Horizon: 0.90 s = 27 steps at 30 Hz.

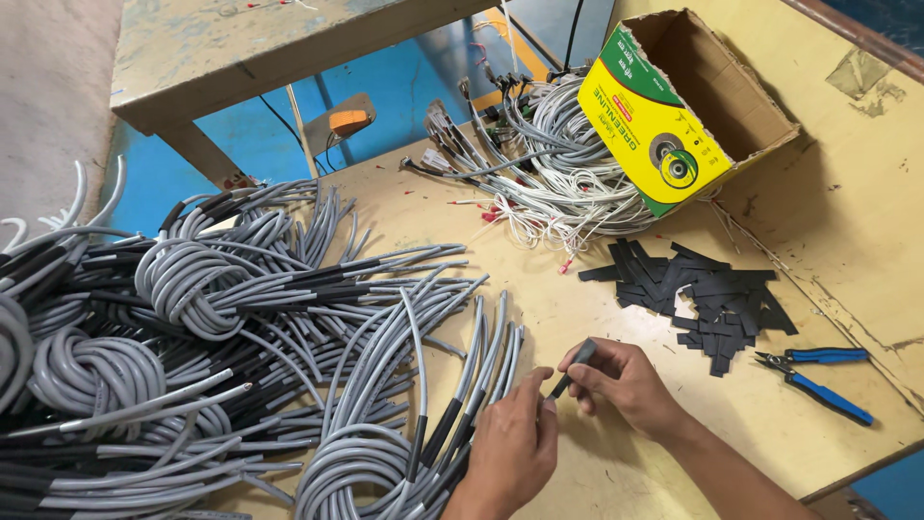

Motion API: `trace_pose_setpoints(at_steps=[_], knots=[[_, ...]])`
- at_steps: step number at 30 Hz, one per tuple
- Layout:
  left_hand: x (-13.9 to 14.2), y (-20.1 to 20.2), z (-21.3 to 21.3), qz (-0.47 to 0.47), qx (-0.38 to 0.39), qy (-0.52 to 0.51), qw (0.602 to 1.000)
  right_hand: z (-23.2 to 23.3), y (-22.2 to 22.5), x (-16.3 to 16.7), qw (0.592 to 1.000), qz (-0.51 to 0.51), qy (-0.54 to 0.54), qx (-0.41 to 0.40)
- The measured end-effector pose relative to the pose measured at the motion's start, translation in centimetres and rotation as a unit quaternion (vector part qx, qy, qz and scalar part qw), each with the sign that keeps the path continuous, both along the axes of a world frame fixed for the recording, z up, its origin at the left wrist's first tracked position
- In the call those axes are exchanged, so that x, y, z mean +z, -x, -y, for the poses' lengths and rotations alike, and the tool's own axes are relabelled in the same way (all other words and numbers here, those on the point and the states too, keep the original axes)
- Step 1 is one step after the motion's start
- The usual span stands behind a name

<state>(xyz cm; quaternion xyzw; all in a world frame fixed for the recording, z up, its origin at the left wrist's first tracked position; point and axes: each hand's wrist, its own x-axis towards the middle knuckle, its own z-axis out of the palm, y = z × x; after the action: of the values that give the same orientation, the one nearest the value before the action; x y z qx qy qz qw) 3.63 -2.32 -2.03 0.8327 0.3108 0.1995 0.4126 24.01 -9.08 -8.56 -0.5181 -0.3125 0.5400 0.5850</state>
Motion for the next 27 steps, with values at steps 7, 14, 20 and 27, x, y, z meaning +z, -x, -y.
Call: trace_pose_setpoints(at_steps=[7,14,20,27], knots=[[0.0,0.1,-0.1,0.010,0.018,0.037,0.999,0.2,-0.3,-0.2,0.999,-0.030,-0.011,0.000],[-0.2,0.0,-0.2,0.007,0.014,0.076,0.997,0.2,0.2,0.0,0.999,-0.001,0.006,0.051],[-0.3,0.1,-0.1,0.034,0.014,0.047,0.998,0.3,0.3,0.0,0.999,-0.030,-0.020,0.010],[-0.2,0.0,-0.3,0.024,0.021,0.071,0.997,0.3,0.8,-0.4,0.999,0.010,0.012,0.042]])
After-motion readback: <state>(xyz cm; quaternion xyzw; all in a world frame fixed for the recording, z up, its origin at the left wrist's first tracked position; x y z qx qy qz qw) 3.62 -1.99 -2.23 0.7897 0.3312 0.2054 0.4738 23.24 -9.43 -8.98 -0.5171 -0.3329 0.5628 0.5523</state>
